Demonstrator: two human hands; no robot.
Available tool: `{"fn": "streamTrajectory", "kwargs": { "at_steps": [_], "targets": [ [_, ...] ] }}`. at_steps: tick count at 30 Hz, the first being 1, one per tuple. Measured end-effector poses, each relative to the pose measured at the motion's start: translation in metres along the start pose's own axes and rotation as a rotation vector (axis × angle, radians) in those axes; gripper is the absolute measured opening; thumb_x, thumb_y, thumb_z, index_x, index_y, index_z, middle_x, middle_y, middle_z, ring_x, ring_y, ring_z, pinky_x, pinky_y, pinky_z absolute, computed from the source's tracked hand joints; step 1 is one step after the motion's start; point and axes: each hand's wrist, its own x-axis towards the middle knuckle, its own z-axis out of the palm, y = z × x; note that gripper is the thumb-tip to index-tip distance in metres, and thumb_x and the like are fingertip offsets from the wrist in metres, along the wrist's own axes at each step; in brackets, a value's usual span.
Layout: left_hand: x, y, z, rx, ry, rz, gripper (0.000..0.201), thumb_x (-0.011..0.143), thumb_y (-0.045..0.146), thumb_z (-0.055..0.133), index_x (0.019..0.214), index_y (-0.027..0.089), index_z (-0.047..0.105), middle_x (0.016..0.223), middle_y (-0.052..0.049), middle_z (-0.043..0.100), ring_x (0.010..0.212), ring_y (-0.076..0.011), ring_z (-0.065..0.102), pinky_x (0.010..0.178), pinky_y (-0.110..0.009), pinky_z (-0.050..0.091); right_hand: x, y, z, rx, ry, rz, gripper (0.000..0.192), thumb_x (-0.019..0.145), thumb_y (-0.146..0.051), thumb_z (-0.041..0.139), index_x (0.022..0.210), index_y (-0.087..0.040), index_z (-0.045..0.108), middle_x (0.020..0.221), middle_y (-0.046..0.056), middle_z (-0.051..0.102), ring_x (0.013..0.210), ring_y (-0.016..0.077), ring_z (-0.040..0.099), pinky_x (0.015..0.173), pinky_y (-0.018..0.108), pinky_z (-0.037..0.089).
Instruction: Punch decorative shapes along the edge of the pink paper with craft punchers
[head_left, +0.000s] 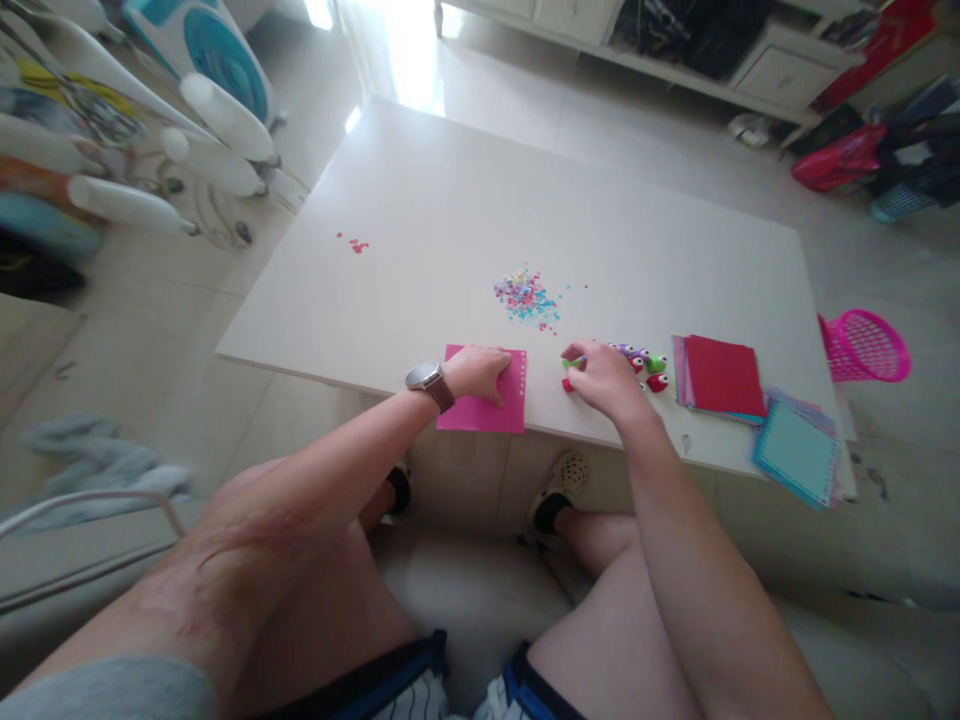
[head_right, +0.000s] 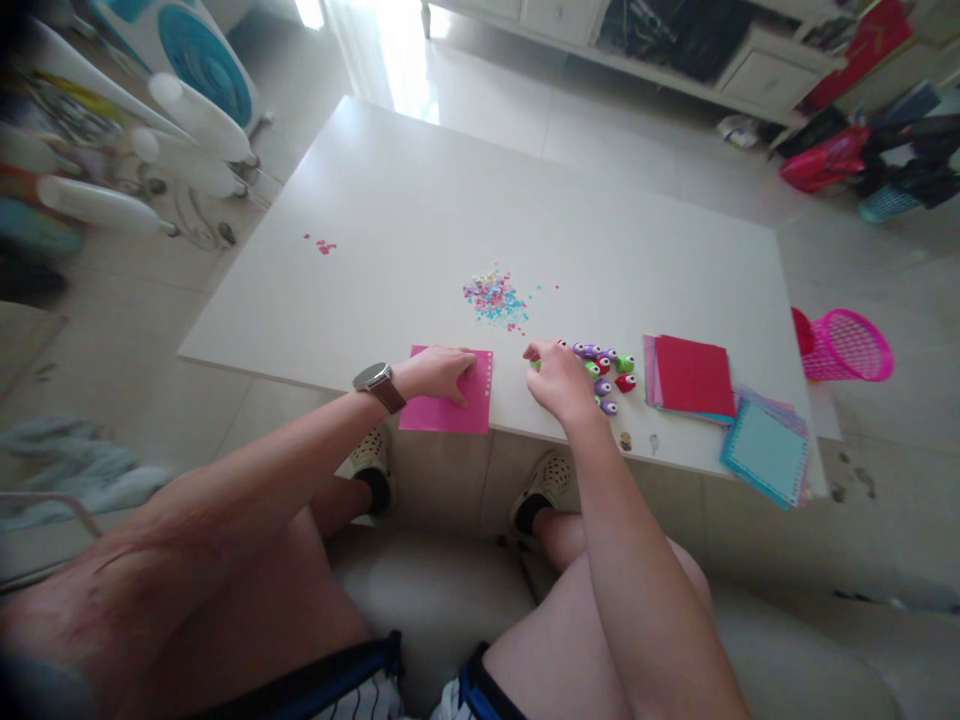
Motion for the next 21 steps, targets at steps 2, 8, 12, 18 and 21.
{"fn": "streamTrajectory", "kwargs": {
  "at_steps": [2, 8, 12, 18, 21],
  "targets": [
    [0.001, 0.000, 0.000, -0.004, 0.002, -0.004, 0.043, 0.073, 0.047, 0.087, 0.103, 0.020, 0.072, 0.118, -0.011, 0.078, 0.105, -0.0294, 0.073, 0.083, -0.035, 0.051, -0.001, 0.009, -0.007, -0.010, 0.022, 0.043, 0.034, 0.091, -0.008, 0.063, 0.115, -0.020, 0.082, 0.118, 0.011, 0.084, 0.108, 0.0264, 0.076, 0.092, 0.032, 0.053],
    [0.002, -0.001, -0.003, -0.011, -0.024, -0.020, 0.042, 0.073, 0.047, 0.088, 0.102, 0.022, 0.072, 0.115, -0.009, 0.079, 0.104, -0.0287, 0.072, 0.083, -0.035, 0.051, 0.003, 0.033, -0.014, -0.028, -0.048, 0.091, 0.024, 0.087, -0.007, 0.069, 0.101, -0.021, 0.082, 0.106, 0.008, 0.084, 0.097, 0.0239, 0.076, 0.084, 0.029, 0.052],
    [0.002, 0.001, -0.007, -0.004, -0.039, -0.017, 0.039, 0.074, 0.045, 0.087, 0.101, 0.021, 0.073, 0.109, -0.009, 0.079, 0.102, -0.0288, 0.073, 0.083, -0.035, 0.051, 0.006, 0.036, -0.005, -0.025, -0.124, 0.022, 0.021, 0.087, -0.007, 0.073, 0.101, -0.020, 0.081, 0.107, 0.008, 0.084, 0.101, 0.0226, 0.076, 0.087, 0.027, 0.052],
    [0.002, 0.004, -0.010, -0.027, -0.021, -0.015, 0.035, 0.076, 0.041, 0.086, 0.100, 0.021, 0.070, 0.115, -0.010, 0.078, 0.104, -0.0289, 0.072, 0.085, -0.035, 0.052, 0.007, 0.023, 0.008, -0.102, -0.214, -0.057, 0.026, 0.090, -0.005, 0.068, 0.109, -0.018, 0.082, 0.108, 0.010, 0.084, 0.098, 0.0212, 0.076, 0.085, 0.027, 0.051],
    [0.000, 0.006, -0.009, -0.100, 0.064, 0.020, 0.023, 0.083, 0.031, 0.076, 0.102, 0.020, 0.067, 0.115, -0.011, 0.076, 0.105, -0.0275, 0.072, 0.088, -0.036, 0.053, 0.006, 0.015, 0.010, -0.171, -0.229, -0.066, 0.026, 0.090, -0.005, 0.066, 0.104, -0.018, 0.083, 0.109, 0.012, 0.083, 0.101, 0.0216, 0.075, 0.087, 0.027, 0.051]
  ]
}}
